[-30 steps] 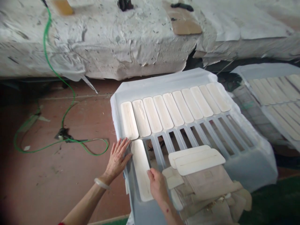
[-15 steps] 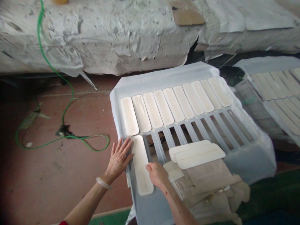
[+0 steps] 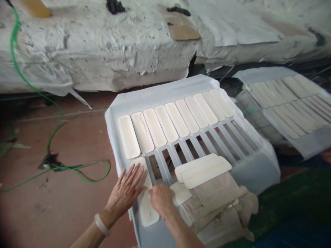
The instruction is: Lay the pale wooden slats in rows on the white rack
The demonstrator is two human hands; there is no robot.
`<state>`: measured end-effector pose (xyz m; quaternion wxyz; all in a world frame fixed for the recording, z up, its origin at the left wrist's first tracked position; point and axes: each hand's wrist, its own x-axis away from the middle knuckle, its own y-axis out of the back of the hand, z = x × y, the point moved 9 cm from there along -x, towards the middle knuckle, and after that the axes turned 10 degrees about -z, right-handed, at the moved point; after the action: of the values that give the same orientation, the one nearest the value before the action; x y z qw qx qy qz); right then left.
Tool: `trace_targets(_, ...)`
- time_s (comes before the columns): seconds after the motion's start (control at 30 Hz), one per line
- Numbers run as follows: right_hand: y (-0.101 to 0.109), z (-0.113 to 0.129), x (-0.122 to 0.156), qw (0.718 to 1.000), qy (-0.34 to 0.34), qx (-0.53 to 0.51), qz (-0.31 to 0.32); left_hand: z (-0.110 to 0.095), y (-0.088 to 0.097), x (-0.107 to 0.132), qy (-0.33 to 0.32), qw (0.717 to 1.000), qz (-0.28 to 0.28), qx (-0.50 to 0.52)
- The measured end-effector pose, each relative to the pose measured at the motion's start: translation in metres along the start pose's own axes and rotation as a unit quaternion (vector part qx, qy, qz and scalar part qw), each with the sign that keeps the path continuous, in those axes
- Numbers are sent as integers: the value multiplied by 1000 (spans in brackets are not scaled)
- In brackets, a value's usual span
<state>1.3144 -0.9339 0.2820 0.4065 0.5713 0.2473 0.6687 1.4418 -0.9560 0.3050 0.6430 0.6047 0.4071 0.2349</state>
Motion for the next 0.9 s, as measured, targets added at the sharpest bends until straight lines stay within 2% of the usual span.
trace_targets(0.1, 7, 2, 2, 1000, 1, 4, -8, -21, -10, -2, -46, 999, 4, 16)
trace_targets(0.2, 16, 2, 10, 1000, 9, 7, -9, -28, -19, -2, -45, 998, 5, 35)
trace_targets(0.27, 28, -7, 22, 1000, 12, 3, -15, -29, -19, -2, -35, 998, 0, 55)
trace_targets(0.37, 64, -45, 40, 997, 14, -9, -69, -31, -12, -5, -19, 996, -15, 86)
trace_targets(0.47, 112, -110, 48, 988, 23, 25, -151, -35, -7, -9, -14, 993, -24, 111)
trace_targets(0.53, 132, -156, 41, 985, 29, 51, -161, -37, -5, -11, -16, 992, -31, 122)
trace_targets(0.6, 142, -191, 29, 986, 53, 67, -145, -40, -2, -13, -17, 990, -44, 129)
trace_targets(0.7, 146, -216, 10, 984, 109, 85, -113, -43, 4, -17, -22, 988, -71, 134)
trace_targets(0.8, 151, -223, 0, 979, 143, 100, -103, -47, 10, -21, -25, 987, -85, 133)
trace_targets(0.9, 155, -231, -1, 979, 159, 99, -84, -51, 13, -26, -21, 989, -72, 131)
